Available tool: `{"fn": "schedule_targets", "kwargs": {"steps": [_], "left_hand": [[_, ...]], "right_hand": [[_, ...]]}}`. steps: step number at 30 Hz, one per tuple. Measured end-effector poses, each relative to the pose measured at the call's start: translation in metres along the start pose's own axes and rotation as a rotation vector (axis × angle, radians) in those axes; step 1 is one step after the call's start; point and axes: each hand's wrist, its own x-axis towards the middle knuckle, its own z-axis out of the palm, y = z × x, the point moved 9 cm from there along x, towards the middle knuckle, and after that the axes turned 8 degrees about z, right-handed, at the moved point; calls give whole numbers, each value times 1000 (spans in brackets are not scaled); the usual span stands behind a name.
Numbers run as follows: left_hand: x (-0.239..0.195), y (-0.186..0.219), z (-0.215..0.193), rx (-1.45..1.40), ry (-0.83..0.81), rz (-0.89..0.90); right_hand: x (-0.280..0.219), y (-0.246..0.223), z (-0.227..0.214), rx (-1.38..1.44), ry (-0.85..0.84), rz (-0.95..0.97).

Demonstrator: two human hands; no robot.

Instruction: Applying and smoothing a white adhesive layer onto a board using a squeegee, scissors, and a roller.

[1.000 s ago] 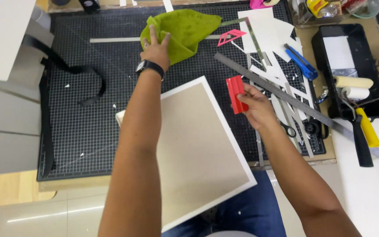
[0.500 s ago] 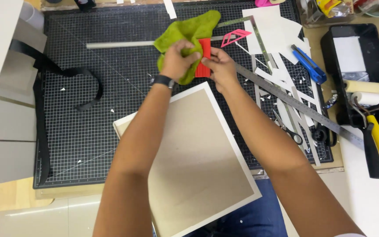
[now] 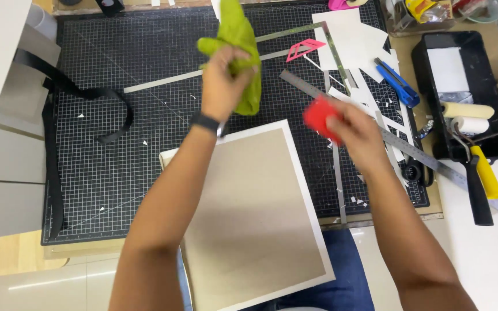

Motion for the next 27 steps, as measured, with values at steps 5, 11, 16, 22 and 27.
{"fn": "schedule_targets", "kwargs": {"steps": [5,11,16,22,27], "left_hand": [[-84,48,68,44,-367,232],[-87,-9,117,104,-533,2],[-80,-36,122,4,-639,-344],[-8,-114,78,330,-291,-379],[62,-67,-38,432,169,-101]], "right_hand": [[-119,17,57,-35,-356,-282],[-136,15,81,-212,-281,-410],[-136,26,81,-197,-258,-334],[-129,32,76,-78,-302,-194],[-102,22,24,-245,13,-338]]}}
